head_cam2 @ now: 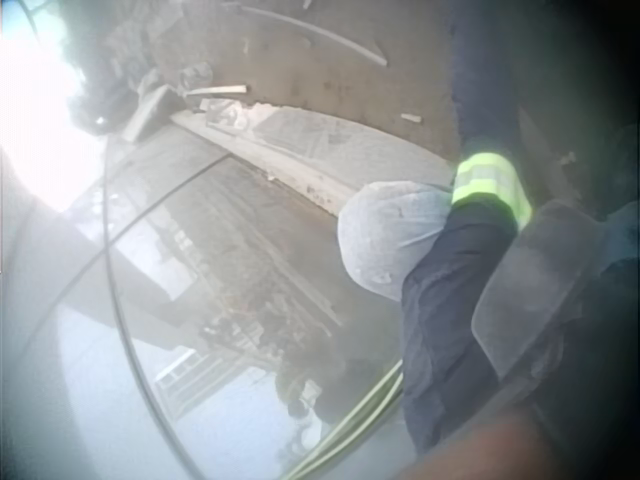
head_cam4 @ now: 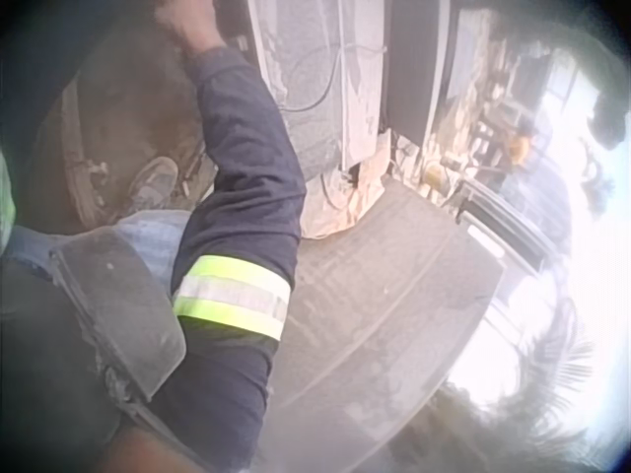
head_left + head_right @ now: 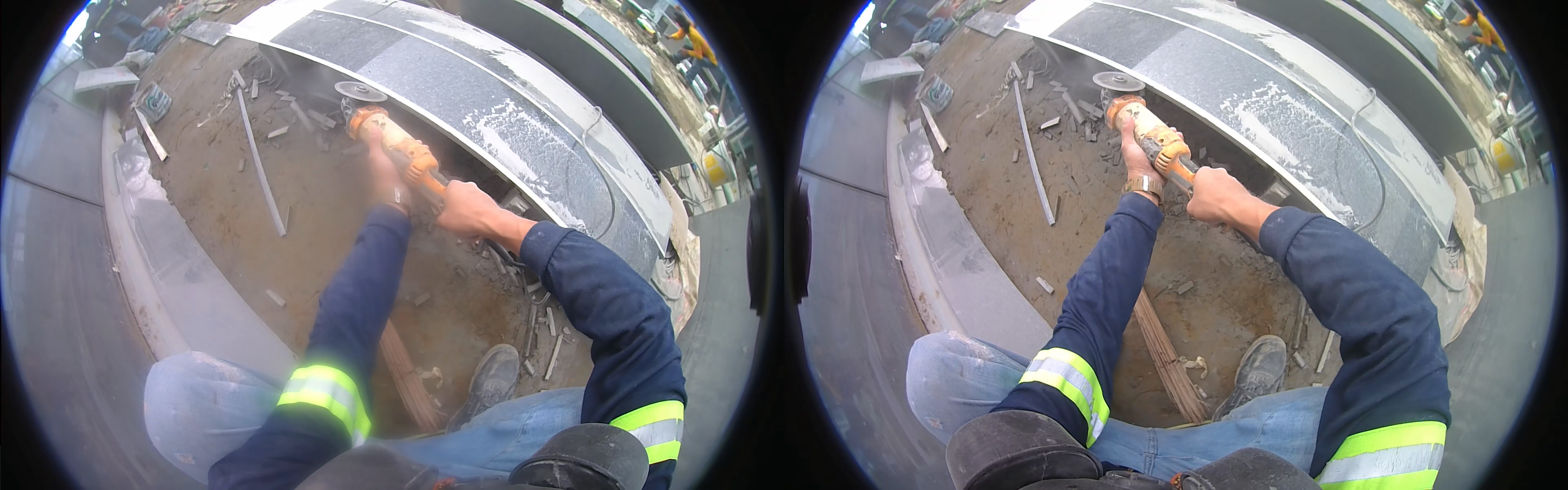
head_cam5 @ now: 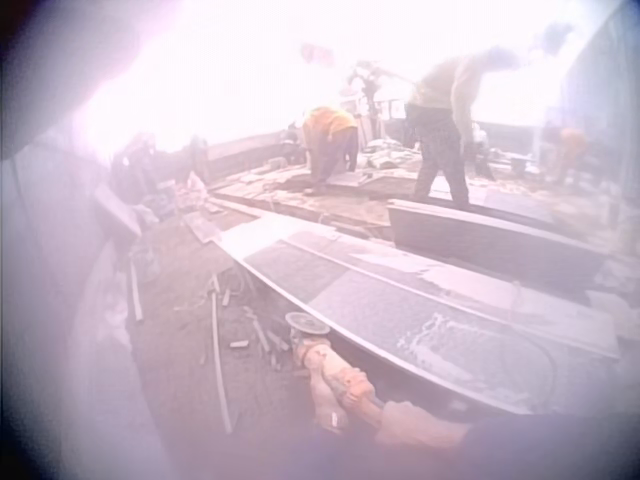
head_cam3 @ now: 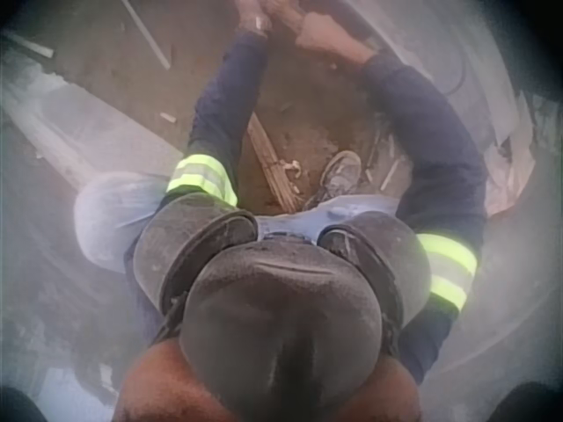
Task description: The person uses an angle grinder to grind the edge of a large stone slab on the ground. The person holds the tool with both hands and moves it along the slab's edge, creating dust. Other workers are visible in the background.
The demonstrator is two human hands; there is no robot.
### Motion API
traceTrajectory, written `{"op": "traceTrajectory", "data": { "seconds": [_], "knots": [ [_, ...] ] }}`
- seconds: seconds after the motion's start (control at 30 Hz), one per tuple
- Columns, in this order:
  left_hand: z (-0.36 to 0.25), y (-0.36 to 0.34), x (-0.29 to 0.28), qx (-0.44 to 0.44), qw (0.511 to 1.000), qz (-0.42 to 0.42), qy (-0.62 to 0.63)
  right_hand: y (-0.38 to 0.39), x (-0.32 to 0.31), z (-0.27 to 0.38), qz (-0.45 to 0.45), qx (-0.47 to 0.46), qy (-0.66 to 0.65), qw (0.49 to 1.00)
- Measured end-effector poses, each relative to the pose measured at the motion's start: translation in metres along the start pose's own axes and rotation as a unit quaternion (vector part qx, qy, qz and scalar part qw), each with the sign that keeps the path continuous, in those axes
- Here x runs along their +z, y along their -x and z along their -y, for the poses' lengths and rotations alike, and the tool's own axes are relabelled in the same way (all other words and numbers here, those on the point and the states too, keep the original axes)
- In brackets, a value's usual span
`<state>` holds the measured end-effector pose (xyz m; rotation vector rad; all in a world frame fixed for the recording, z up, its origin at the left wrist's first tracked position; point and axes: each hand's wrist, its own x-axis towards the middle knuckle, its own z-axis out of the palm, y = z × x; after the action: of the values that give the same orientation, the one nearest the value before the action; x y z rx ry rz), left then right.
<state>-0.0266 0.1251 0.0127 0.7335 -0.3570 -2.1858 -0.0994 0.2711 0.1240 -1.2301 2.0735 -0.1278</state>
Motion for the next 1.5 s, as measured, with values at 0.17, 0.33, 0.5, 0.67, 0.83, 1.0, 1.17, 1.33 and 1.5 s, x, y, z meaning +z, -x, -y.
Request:
{"op": "traceTrajectory", "data": {
  "seconds": [0.17, 0.33, 0.5, 0.67, 0.83, 1.0, 1.17, 1.33, 1.5],
  "knots": [
    [0.0, 0.0, 0.004, -0.009, 1.0, -0.007, 0.0, 0.0, -0.002, 0.002, 0.001, 0.009, -0.022, 1.0],
    [-0.005, -0.001, 0.003, -0.015, 1.0, -0.009, 0.002, -0.002, -0.002, 0.004, 0.01, -0.001, -0.029, 1.0],
    [-0.008, -0.008, 0.001, -0.031, 0.999, -0.008, 0.007, -0.002, -0.007, 0.01, 0.023, 0.014, -0.058, 0.998],
    [-0.015, -0.019, -0.005, -0.012, 1.0, -0.019, -0.004, -0.013, -0.006, 0.016, 0.019, 0.008, -0.041, 0.999],
    [-0.018, -0.017, 0.002, -0.029, 1.0, -0.004, -0.009, -0.017, -0.008, 0.017, 0.01, 0.004, -0.04, 0.999],
    [-0.024, -0.024, 0.001, -0.025, 1.0, 0.001, -0.018, -0.025, -0.009, 0.022, 0.012, 0.0, -0.038, 0.999],
    [-0.032, -0.035, -0.006, -0.012, 0.999, 0.005, -0.037, -0.032, -0.008, 0.028, 0.012, -0.001, -0.039, 0.999],
    [-0.029, -0.029, 0.003, -0.04, 0.999, 0.007, -0.023, -0.043, -0.003, 0.018, -0.005, -0.013, -0.039, 0.999],
    [-0.031, -0.025, 0.001, -0.044, 0.999, 0.02, -0.011, -0.032, -0.01, 0.026, 0.02, -0.006, -0.038, 0.999]
  ]
}}
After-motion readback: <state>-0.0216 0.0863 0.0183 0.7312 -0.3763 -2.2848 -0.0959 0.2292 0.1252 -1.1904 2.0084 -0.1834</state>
